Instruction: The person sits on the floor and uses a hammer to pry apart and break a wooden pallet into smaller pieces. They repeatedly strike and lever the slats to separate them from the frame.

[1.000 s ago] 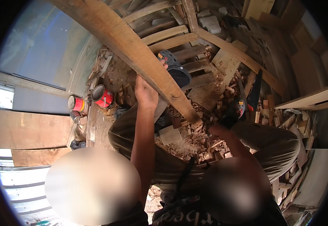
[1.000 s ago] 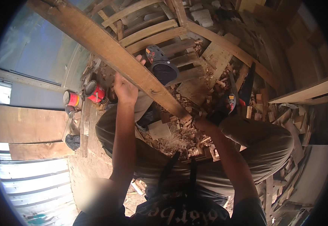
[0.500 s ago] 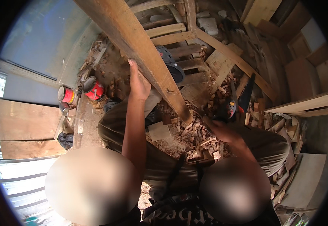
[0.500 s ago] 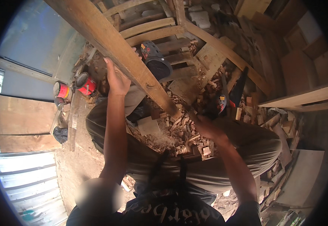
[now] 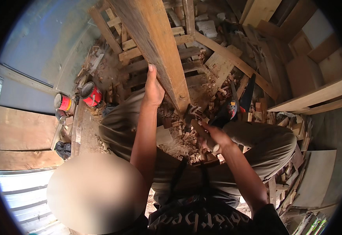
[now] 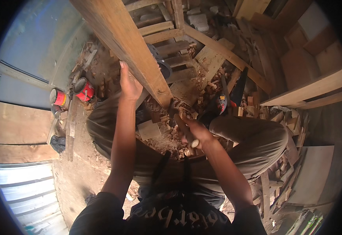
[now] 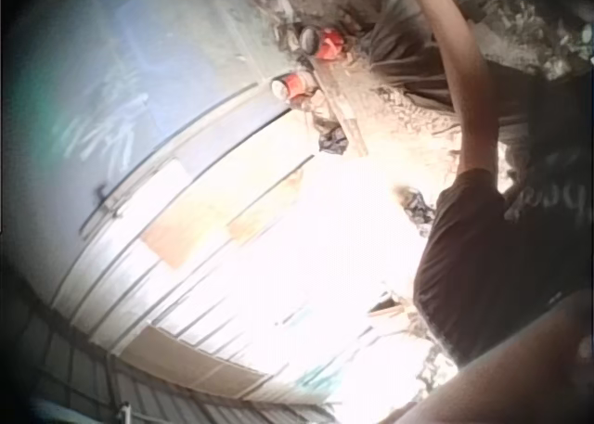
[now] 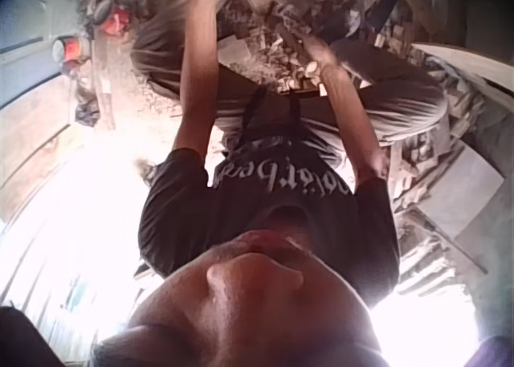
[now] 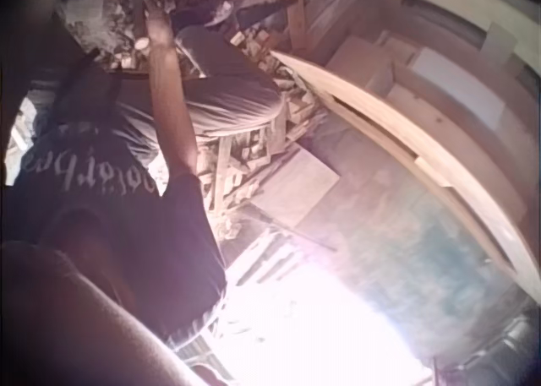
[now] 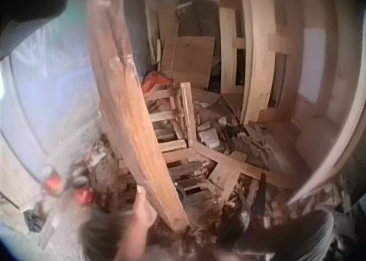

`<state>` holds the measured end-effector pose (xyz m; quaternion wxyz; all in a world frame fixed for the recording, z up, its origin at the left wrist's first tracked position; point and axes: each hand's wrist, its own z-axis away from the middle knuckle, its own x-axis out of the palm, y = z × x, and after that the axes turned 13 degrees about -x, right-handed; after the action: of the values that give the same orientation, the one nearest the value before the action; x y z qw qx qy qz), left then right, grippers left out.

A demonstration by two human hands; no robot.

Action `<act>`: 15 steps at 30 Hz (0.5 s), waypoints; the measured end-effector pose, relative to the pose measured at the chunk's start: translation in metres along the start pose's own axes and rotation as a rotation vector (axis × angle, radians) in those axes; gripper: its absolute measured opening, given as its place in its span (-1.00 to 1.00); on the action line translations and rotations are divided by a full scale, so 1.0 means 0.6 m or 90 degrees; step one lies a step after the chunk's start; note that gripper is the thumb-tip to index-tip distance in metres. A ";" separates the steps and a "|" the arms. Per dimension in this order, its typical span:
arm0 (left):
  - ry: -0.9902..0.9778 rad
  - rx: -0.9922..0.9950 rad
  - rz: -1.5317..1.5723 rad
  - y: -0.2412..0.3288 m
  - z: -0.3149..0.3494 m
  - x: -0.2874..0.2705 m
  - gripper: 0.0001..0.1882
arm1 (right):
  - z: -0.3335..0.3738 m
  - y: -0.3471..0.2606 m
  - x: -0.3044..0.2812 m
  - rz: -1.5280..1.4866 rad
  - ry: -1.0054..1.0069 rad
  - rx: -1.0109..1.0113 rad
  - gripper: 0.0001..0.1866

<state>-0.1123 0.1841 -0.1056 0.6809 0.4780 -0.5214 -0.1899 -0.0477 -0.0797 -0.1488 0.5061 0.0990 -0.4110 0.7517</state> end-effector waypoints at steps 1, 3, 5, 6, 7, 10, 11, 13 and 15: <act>-0.029 -0.001 0.005 -0.002 0.002 0.003 -0.10 | -0.026 0.005 -0.010 -0.150 0.038 0.035 -0.59; -0.022 0.032 0.024 -0.014 0.006 0.014 -0.14 | -0.080 0.024 -0.042 -0.303 -0.029 0.155 -0.56; -0.015 0.065 0.021 -0.010 0.011 0.019 -0.13 | -0.105 0.048 -0.041 -0.382 -0.088 0.225 -0.53; -0.007 0.081 0.011 -0.005 0.021 0.013 -0.10 | -0.102 0.059 -0.028 -0.421 -0.088 0.240 -0.58; 0.000 0.095 0.002 -0.003 0.030 0.006 -0.05 | -0.081 0.063 0.001 -0.229 -0.041 0.124 -0.58; -0.084 0.102 0.020 0.019 0.055 0.006 -0.06 | -0.022 0.065 0.064 0.223 0.084 -0.207 -0.69; -0.119 0.114 0.034 0.019 0.060 0.003 -0.06 | -0.011 0.065 0.067 0.142 0.096 -0.216 -0.71; -0.122 0.102 0.058 0.018 0.072 -0.004 -0.01 | 0.036 0.030 0.108 -0.013 0.115 -0.228 -0.75; -0.127 0.098 0.092 0.019 0.079 0.002 0.04 | 0.042 0.018 0.087 -0.031 0.032 -0.178 -0.77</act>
<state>-0.1569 0.1673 -0.0955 0.5987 0.4685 -0.6329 -0.1464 -0.0878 -0.0640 -0.1084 0.5431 0.0189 -0.4964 0.6770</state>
